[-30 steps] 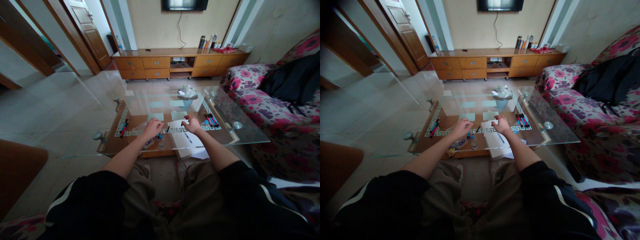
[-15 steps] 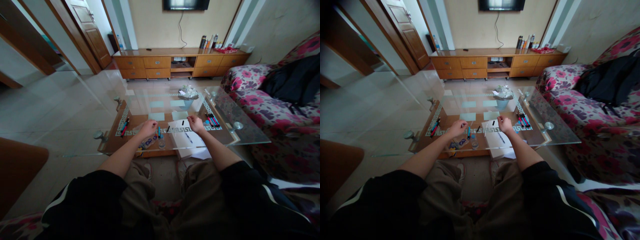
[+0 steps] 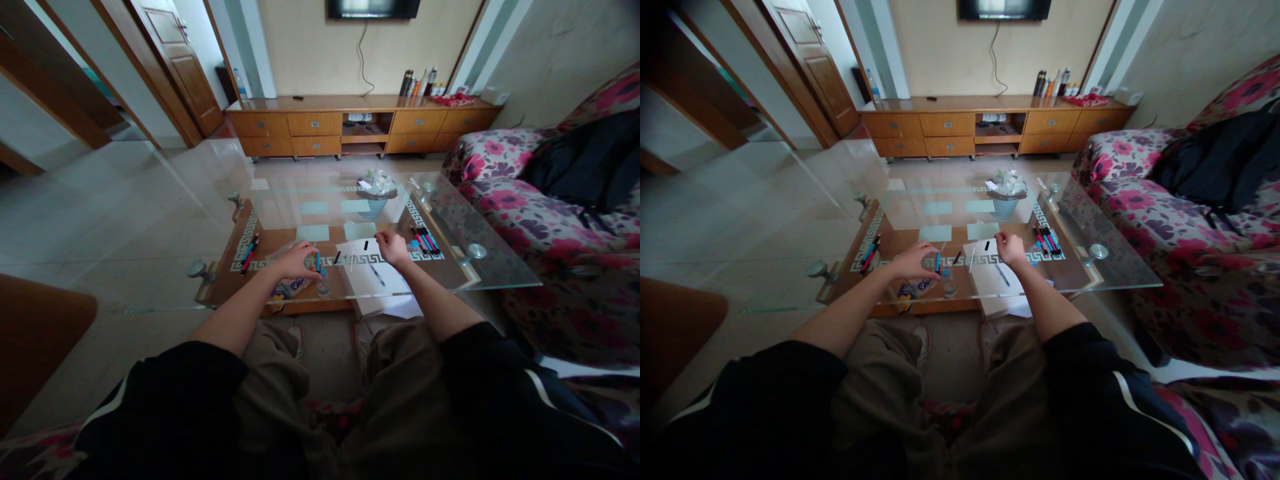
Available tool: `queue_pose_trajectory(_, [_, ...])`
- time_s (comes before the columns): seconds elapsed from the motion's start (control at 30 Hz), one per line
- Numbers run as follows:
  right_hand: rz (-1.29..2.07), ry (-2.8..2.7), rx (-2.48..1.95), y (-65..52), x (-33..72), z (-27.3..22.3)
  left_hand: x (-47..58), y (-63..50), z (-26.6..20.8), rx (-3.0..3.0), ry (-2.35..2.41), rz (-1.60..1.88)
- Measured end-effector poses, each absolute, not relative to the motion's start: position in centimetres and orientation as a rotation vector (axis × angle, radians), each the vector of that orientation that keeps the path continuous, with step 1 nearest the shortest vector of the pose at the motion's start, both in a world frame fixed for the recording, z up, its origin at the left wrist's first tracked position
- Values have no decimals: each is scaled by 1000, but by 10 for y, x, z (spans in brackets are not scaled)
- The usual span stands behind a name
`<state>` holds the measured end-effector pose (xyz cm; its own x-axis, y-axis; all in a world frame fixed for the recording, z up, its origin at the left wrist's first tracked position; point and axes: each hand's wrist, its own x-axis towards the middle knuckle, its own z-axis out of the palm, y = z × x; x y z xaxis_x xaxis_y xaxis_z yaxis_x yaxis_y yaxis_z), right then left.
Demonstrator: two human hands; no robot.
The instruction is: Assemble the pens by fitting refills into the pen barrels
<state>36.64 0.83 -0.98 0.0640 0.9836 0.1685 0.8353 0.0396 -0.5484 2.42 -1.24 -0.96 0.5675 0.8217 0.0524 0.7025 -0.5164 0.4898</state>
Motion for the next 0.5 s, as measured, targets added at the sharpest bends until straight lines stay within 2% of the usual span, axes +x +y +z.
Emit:
queue_pose_trajectory(0.33, [383, -1814, -1839, 9, 365, -13, 50, -6, -9, 1828, 1140, 1153])
queue_pose_trajectory(0.5, [383, -1817, -1833, 8, 364, -11, 59, -11, 8, 1812, 1311, 1400])
